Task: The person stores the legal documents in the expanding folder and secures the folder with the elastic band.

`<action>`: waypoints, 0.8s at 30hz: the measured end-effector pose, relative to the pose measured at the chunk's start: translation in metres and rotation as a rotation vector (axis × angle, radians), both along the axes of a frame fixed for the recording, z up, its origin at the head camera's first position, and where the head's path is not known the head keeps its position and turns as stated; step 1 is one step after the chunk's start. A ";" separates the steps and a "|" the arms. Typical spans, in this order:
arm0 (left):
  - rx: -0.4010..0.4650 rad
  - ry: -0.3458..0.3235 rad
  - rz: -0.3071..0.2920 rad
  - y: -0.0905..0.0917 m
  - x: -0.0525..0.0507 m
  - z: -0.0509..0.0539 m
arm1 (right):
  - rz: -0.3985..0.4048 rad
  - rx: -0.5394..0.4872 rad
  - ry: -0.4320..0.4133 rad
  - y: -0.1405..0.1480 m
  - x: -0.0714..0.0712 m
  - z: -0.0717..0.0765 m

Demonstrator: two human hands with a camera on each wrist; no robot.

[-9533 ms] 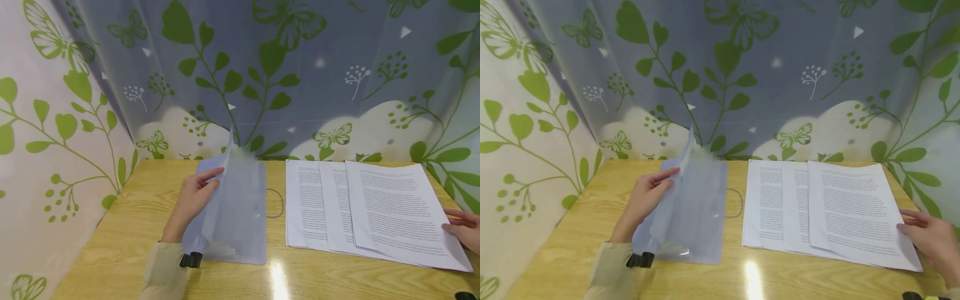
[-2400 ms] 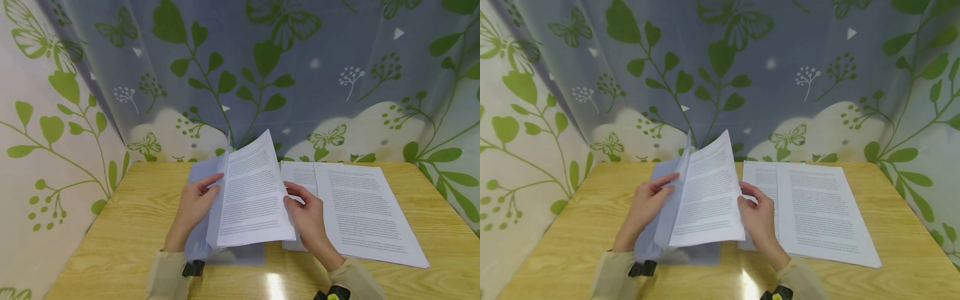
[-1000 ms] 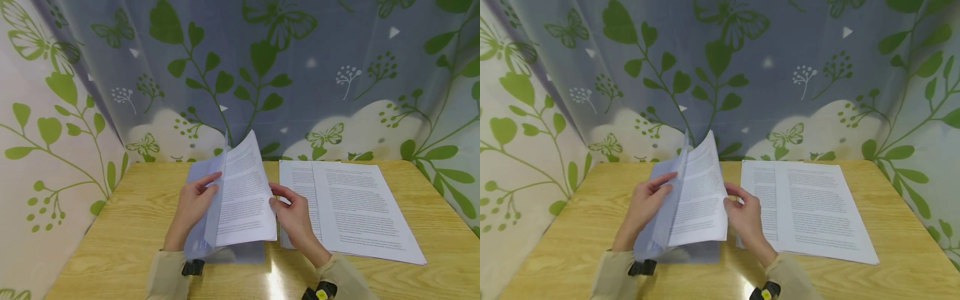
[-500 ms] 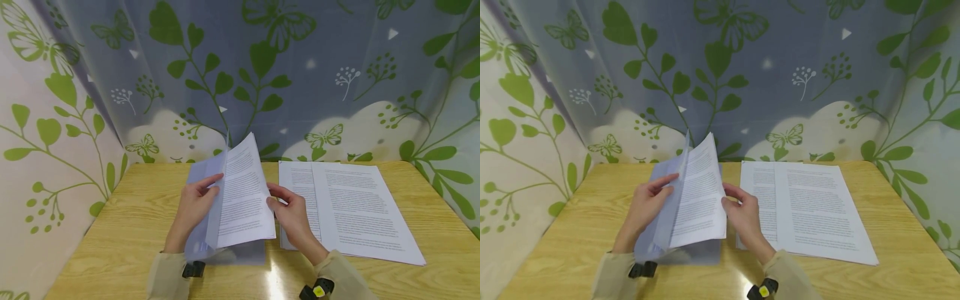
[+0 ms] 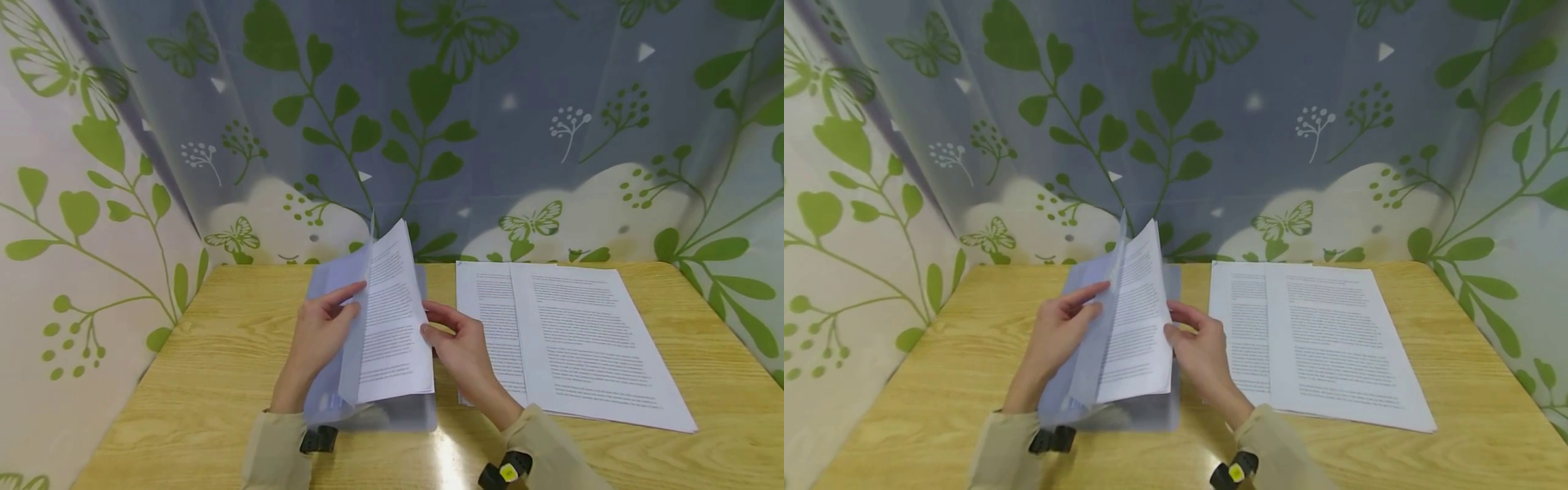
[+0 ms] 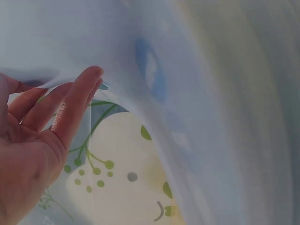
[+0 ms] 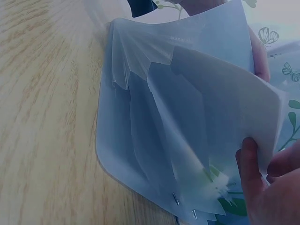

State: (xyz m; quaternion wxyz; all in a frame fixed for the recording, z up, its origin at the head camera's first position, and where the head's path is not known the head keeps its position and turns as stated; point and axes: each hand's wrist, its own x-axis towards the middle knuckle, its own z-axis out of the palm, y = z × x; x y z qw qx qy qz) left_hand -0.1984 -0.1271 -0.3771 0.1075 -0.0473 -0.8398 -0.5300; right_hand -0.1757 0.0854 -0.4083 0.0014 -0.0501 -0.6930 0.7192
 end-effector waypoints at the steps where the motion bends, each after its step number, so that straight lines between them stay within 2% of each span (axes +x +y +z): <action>1: -0.001 -0.003 -0.002 0.000 0.000 0.000 | -0.001 0.000 -0.001 0.000 0.000 0.000; 9: -0.005 -0.008 -0.002 0.000 0.000 -0.001 | -0.005 0.055 -0.006 -0.002 -0.003 -0.002; 17: -0.015 -0.007 -0.007 0.000 -0.001 -0.003 | 0.034 0.085 0.038 -0.006 -0.005 -0.002; 20: -0.016 -0.012 -0.005 0.000 -0.001 -0.003 | 0.038 0.139 0.061 -0.006 -0.006 0.000; 24: -0.009 -0.014 -0.002 0.000 0.000 -0.002 | 0.043 0.265 0.125 -0.005 -0.006 0.001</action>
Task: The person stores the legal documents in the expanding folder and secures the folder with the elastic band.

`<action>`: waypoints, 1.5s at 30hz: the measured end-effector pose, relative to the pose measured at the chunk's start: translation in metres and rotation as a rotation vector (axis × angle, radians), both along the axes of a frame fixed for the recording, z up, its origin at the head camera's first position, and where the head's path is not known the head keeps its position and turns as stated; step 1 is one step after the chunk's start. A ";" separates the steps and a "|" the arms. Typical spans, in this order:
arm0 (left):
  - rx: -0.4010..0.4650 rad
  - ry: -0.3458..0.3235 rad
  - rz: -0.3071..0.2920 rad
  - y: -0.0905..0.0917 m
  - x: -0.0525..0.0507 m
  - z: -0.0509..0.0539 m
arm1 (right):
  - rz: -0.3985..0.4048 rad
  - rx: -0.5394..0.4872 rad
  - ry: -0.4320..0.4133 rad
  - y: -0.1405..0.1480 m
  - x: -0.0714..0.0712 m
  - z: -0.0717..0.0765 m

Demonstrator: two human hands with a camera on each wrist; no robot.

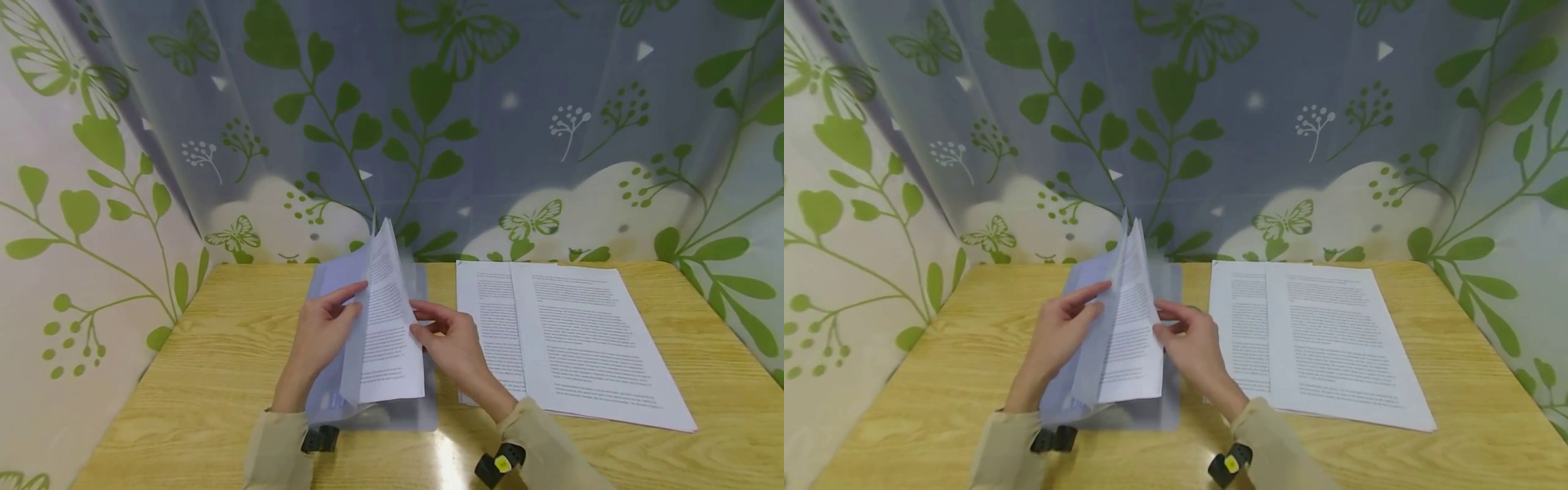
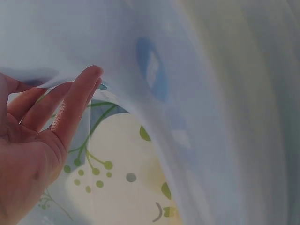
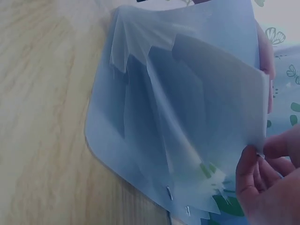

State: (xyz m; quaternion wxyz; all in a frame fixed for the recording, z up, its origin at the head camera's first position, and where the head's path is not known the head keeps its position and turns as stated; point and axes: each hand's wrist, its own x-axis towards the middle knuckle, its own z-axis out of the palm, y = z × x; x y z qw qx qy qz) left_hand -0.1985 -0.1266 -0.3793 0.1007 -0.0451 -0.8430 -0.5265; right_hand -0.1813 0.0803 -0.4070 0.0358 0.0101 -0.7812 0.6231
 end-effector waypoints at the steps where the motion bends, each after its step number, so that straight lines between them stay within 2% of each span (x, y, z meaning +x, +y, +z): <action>1: 0.002 -0.001 0.000 0.000 0.000 0.000 | 0.003 0.033 0.025 0.000 0.000 0.000; 4: 0.002 0.002 0.000 0.000 0.000 0.000 | 0.020 0.100 0.083 0.001 0.000 0.002; 8: -0.020 0.013 -0.006 0.000 0.000 -0.003 | 0.056 0.135 0.122 0.000 -0.001 0.005; 13: -0.030 0.026 0.005 0.001 -0.001 -0.004 | 0.080 0.107 0.070 -0.003 -0.004 0.007; 20: -0.012 0.022 0.012 0.001 0.000 -0.003 | 0.022 0.042 -0.011 -0.004 -0.009 0.002; 26: 0.006 0.023 -0.007 0.001 0.001 -0.004 | 0.020 -0.018 -0.053 -0.005 -0.012 0.001; 36: 0.006 0.032 -0.001 0.004 0.002 -0.003 | 0.073 0.029 -0.026 -0.011 -0.013 0.002; 45: 0.005 0.051 -0.002 0.006 0.003 -0.003 | 0.084 0.048 -0.016 -0.015 -0.015 0.003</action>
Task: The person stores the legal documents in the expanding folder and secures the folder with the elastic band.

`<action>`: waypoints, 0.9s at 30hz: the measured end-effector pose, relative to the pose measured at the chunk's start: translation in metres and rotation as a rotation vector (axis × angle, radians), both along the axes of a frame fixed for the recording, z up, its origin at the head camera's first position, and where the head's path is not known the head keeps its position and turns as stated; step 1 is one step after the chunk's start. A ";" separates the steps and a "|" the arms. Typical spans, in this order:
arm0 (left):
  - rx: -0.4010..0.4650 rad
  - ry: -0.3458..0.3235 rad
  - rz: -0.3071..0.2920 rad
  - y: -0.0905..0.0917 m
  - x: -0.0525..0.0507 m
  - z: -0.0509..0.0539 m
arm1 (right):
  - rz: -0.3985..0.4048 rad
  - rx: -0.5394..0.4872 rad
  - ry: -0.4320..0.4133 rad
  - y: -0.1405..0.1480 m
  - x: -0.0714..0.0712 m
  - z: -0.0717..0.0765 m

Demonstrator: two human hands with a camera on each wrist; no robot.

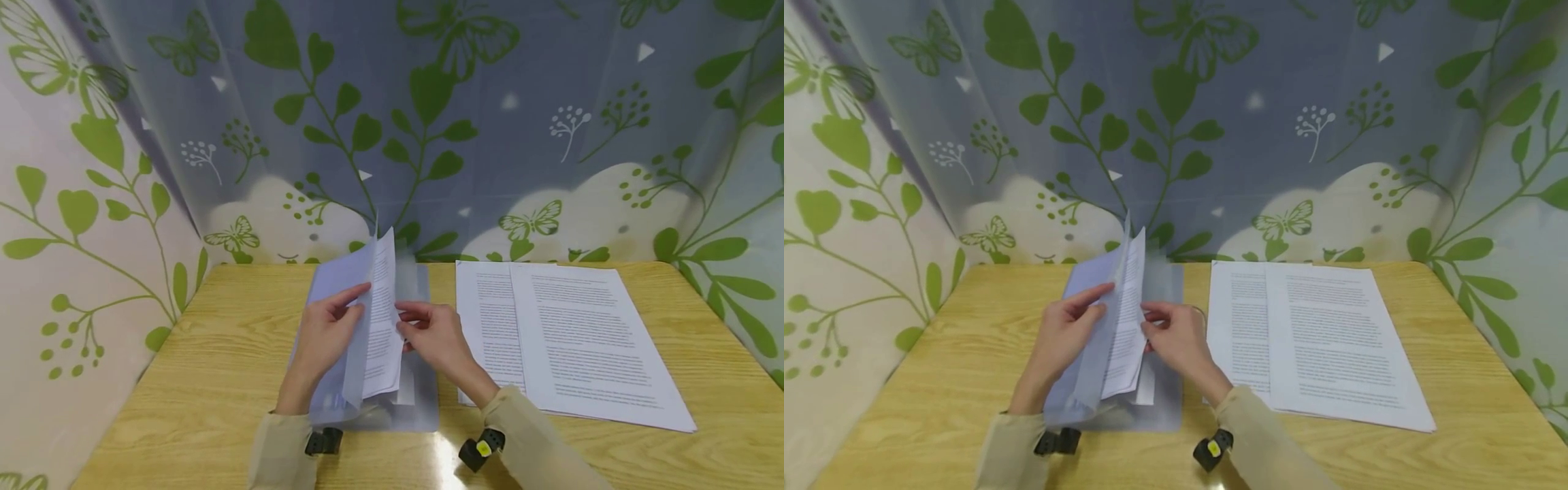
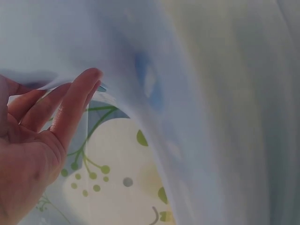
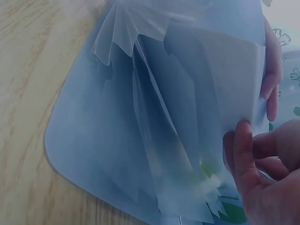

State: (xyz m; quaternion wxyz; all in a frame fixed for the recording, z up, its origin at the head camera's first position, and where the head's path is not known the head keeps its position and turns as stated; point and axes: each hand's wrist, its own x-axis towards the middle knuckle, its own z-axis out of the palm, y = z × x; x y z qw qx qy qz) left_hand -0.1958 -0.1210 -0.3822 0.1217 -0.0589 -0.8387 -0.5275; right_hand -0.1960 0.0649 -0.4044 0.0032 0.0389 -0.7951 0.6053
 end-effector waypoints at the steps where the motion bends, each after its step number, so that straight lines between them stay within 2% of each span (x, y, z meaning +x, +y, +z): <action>1: 0.000 0.001 -0.001 0.000 0.000 0.000 | 0.004 0.004 0.004 0.000 0.000 0.000; 10: -0.025 0.020 0.001 0.001 0.000 0.000 | 0.018 0.041 0.017 -0.001 -0.001 0.000; 27: 0.014 0.000 -0.006 -0.001 0.000 -0.001 | 0.039 0.068 0.002 0.001 -0.002 -0.002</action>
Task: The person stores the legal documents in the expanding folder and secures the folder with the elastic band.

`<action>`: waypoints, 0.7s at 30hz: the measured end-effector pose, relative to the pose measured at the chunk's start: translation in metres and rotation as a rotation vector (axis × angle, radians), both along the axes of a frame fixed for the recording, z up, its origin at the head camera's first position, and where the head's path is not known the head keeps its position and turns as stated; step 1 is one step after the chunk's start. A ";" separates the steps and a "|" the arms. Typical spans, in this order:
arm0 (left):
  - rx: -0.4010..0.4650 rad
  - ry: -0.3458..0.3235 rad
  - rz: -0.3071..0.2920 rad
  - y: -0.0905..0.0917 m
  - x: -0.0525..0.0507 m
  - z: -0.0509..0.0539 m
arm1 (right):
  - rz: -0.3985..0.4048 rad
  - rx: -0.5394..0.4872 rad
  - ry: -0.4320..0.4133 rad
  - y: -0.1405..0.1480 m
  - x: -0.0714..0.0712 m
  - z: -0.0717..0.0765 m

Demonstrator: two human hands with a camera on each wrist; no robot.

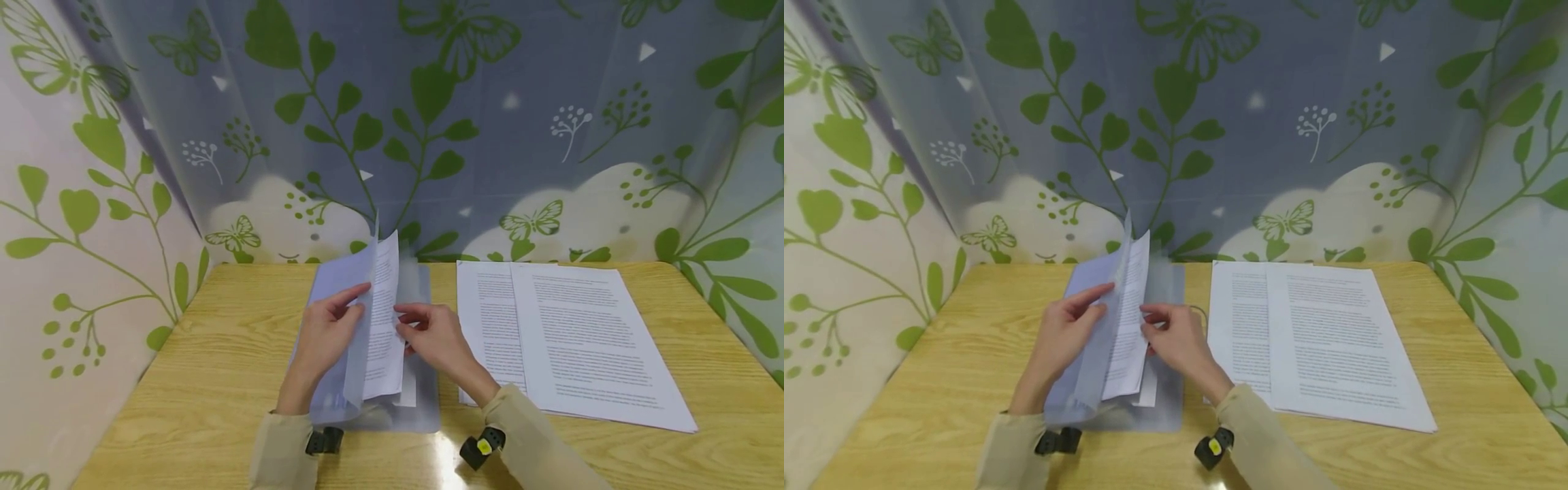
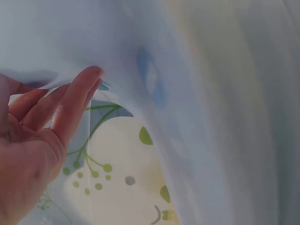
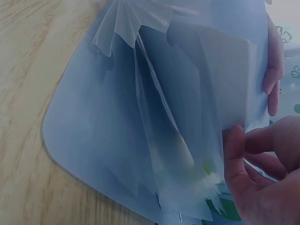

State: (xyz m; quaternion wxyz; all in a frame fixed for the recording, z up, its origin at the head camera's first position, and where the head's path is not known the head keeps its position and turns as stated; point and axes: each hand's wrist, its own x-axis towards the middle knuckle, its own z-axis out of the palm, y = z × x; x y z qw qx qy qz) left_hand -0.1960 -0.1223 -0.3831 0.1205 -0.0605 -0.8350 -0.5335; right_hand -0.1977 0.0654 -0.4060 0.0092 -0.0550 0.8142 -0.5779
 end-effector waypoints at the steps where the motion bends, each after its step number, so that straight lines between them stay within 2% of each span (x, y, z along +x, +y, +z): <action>1: 0.001 -0.003 0.000 0.000 0.000 0.000 | -0.001 0.003 0.001 0.000 0.000 0.000; 13: -0.027 -0.021 0.001 -0.001 0.000 0.004 | -0.008 0.018 0.015 0.003 0.002 0.002; 21: -0.029 -0.032 0.008 -0.001 0.000 0.004 | -0.039 -0.012 0.009 0.009 0.005 0.001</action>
